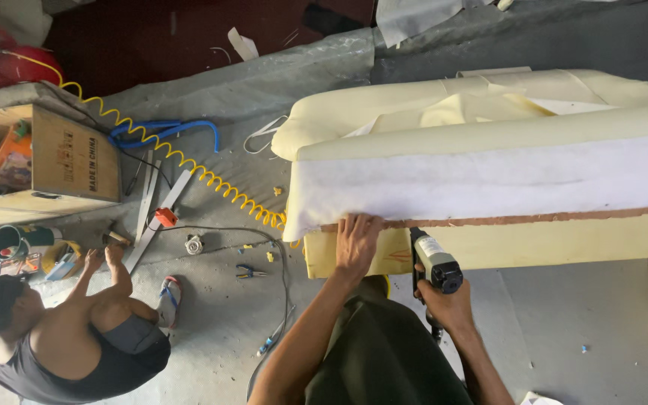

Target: The person holds a long foam-padded wooden frame and presses white batting over its edge, then uses a pneumatic staple gun to fasten the batting along the frame's edge, working section by section along the length while steadying the fabric with the other hand.

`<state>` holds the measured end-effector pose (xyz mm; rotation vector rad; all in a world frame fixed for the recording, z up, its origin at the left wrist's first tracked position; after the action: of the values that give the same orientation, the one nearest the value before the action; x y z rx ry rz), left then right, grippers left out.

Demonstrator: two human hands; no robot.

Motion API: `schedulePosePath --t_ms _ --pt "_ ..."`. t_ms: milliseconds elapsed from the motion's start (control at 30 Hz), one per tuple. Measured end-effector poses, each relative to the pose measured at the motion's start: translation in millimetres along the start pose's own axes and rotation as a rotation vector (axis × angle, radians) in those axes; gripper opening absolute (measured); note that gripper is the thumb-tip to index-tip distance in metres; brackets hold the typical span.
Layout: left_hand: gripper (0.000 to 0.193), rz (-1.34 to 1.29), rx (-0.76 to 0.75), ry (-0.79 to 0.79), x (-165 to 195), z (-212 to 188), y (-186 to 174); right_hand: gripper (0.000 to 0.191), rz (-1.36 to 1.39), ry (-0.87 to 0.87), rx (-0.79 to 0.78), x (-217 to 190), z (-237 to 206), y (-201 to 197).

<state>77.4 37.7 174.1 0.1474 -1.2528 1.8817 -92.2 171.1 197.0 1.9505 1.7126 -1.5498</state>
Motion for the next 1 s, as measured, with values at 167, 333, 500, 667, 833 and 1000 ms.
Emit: schedulePosePath --t_ms 167,333,500,667,833,1000 --pt "0.032 0.07 -0.059 -0.022 -2 1 13 0.038 -0.053 0.012 0.019 0 5 -1" --pt "0.028 0.127 -0.141 0.179 -9 3 15 0.036 0.083 0.008 0.032 2 0 -1" --pt "0.022 0.302 -0.263 0.243 -12 5 34 0.033 0.059 -0.047 0.007 5 -7 -7" --pt "0.024 0.429 -0.202 0.379 -12 8 46 0.035 0.156 -0.03 0.004 10 -16 -13" --pt "0.024 0.462 -0.244 0.512 -16 6 36 0.036 0.132 -0.033 0.026 20 -23 -18" --pt "0.029 0.55 -0.475 0.527 -34 -33 17 0.029 0.18 -0.051 0.032 33 -23 -18"
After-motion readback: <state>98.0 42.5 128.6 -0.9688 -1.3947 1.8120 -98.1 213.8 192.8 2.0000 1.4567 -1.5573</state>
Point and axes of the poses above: each hand's wrist, its own z-axis towards the middle knuckle, its own y-axis out of the palm, x = y × z, the point moved 2 cm from there along z, towards the middle knuckle, and after that the axes turned 10 degrees about x, right-handed, at the moved point
